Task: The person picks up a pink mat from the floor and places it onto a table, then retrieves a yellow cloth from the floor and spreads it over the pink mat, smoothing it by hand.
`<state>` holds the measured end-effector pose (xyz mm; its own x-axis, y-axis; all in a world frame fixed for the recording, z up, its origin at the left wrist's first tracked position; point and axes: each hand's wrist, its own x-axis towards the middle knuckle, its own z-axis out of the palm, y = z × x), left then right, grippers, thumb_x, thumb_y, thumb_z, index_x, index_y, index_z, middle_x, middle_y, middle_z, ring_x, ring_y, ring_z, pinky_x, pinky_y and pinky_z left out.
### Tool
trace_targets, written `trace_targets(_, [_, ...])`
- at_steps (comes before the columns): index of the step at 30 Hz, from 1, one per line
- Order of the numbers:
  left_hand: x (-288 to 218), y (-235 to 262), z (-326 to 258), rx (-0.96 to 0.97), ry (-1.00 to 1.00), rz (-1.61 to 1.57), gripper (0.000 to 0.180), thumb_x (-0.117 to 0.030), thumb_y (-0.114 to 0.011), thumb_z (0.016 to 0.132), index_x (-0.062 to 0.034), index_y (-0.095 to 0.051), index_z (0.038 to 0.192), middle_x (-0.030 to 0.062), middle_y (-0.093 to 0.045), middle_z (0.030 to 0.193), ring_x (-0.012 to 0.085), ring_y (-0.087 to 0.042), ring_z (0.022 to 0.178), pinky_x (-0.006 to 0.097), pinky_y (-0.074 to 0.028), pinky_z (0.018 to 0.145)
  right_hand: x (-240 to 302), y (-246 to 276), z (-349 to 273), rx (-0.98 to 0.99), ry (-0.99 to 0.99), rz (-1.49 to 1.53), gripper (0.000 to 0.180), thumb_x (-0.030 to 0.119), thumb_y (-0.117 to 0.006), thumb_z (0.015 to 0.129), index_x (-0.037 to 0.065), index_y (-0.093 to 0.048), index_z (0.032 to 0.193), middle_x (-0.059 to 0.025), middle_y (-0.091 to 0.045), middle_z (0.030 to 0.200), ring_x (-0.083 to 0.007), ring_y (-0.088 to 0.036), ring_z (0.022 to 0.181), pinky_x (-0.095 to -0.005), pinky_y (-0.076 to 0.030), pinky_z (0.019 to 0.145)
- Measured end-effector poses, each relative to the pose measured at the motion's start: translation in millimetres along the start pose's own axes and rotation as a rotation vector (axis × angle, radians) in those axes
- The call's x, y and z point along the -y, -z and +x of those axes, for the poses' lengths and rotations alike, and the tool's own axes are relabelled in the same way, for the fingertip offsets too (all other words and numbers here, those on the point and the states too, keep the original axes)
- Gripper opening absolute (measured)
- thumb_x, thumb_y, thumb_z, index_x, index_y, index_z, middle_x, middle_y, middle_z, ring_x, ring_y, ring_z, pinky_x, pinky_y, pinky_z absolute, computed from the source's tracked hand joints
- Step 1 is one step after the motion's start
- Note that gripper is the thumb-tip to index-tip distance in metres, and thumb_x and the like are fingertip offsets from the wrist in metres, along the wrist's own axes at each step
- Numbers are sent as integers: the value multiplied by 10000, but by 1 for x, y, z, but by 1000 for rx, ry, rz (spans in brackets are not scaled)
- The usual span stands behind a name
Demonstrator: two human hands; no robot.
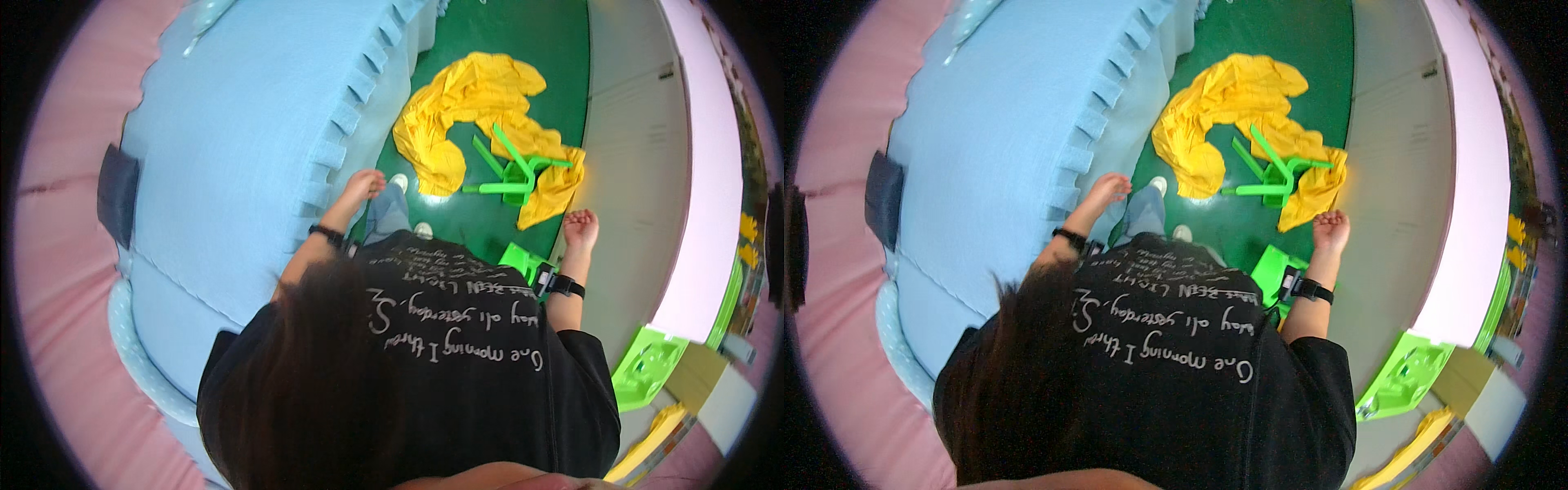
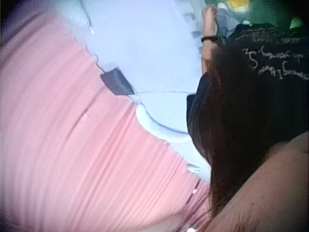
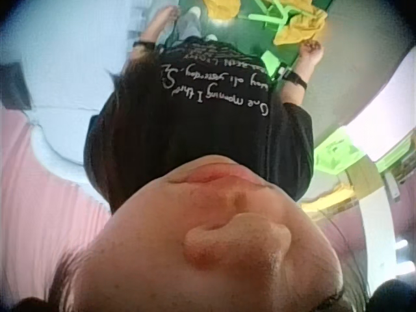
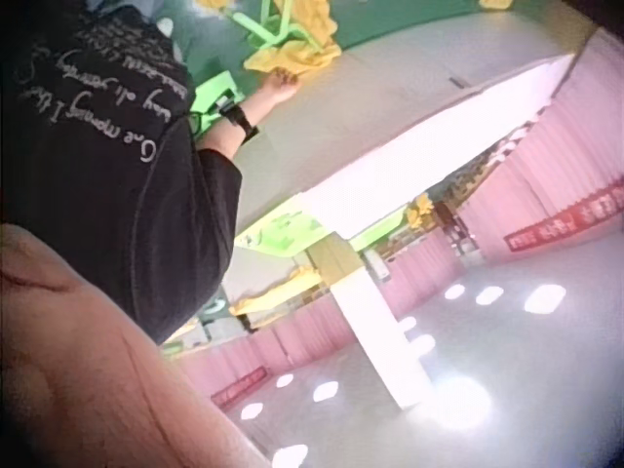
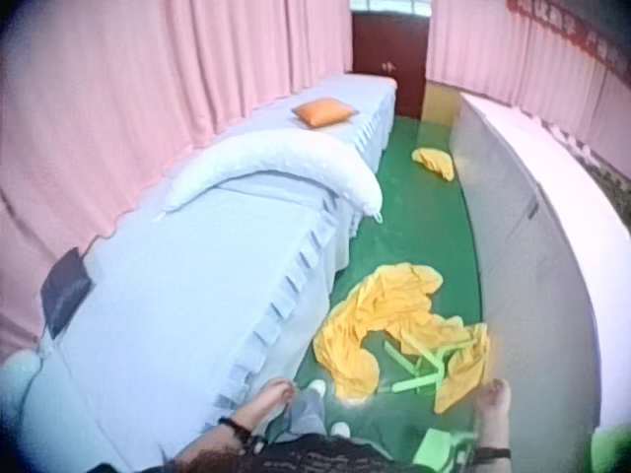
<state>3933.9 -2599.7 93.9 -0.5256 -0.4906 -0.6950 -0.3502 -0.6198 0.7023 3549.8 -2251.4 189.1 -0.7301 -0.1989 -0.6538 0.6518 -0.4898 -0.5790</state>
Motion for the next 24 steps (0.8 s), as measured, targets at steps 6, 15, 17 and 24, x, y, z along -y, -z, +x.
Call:
trace_targets(6, [-2, -11, 156, -4, 299, 170, 159, -157, -436, 839, -72, -555, 903, 71, -602, 816, 163, -582, 684, 302, -462, 597, -18, 43, -32, -263, 33, 53, 171, 111, -435, 835, 98, -373, 676, 2, -321, 566, -137, -353, 544, -286, -349, 536])
trace_targets(15, [55, -49, 341, 112, 432, 424, 160, -171, -461, 886, -62, -557, 952, 72, -587, 883, 182, -583, 782, 314, -484, 661, -110, 141, -62, -662, -42, -62, 174, 190, -493, 861, 113, -450, 711, 28, -434, 597, -133, -425, 581, -288, -357, 567])
trace_targets(17, [85, -20, 398, 122, 261, 627, 157, -146, -450, 878, -61, -562, 947, 69, -587, 878, 180, -582, 771, 314, -487, 654, -139, 162, -44, -666, -119, -57, 159, 207, -494, 868, 118, -470, 739, 29, -442, 603, -135, -424, 583, -289, -359, 582])
trace_targets(24, [223, -48, 539, -150, 344, 1110, 333, -263, -528, 760, -239, -620, 1079, 122, -579, 1118, 319, -397, 1168, 486, -155, 1027, -182, 245, -50, -974, -172, -126, 123, 227, -490, 871, 135, -484, 789, 28, -478, 657, -142, -451, 621, -298, -368, 615])
